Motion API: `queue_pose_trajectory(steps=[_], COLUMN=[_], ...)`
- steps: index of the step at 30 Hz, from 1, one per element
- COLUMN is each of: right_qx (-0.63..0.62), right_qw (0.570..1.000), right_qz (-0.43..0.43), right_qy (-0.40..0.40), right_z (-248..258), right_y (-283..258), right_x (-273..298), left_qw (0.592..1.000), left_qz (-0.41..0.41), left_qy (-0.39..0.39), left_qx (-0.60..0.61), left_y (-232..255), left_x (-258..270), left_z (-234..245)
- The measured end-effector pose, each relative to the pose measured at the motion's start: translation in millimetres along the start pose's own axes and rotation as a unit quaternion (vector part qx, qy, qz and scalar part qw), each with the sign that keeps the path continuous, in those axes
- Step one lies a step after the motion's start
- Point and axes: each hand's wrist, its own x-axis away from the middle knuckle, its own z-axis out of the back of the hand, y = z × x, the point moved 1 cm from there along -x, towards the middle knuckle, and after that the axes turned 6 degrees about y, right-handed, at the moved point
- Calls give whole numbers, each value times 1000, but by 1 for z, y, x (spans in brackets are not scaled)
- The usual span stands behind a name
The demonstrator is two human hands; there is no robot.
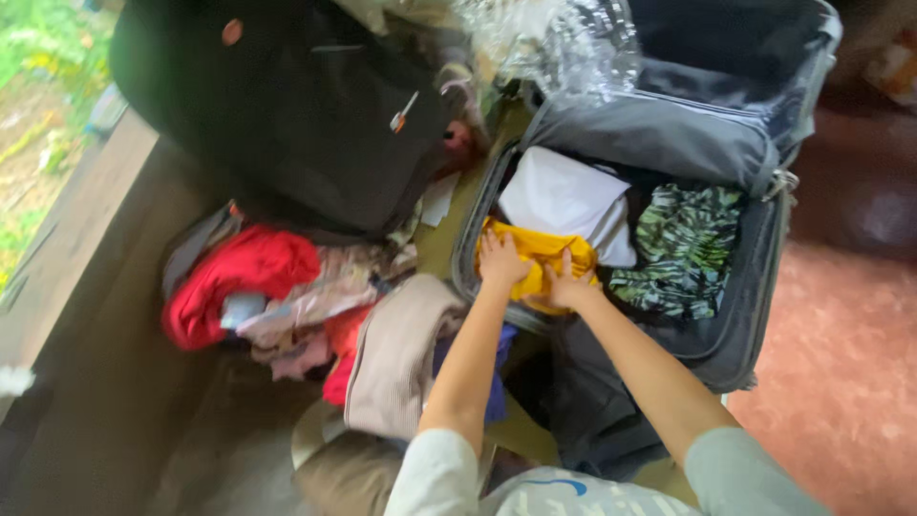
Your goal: The person packs a suitcase by folding and arranging various clothing items, including underwear, shirts, and trousers, into the main compartment.
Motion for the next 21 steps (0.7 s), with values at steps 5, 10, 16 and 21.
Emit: queue_pose_trajectory(steps=[5,10,16,21], right_qx=[-46,-282,-370,-363], right_qw=[959,822,793,837], right_qz=[192,354,379,334], right_qy=[203,346,302,237], right_z=[-14,-28,-25,-26], right_y=[-10,-46,-60,-70], right_x=[26,95,155,175], left_qw=[987,959,962,906], left_qz=[-26,-40,267,329], left_qy=[115,256,-50,163], left_qx=[112,117,22,210], left_y=[2,-66,-120,-182], left_x=[87,177,306,334], left_z=[49,140,213,147])
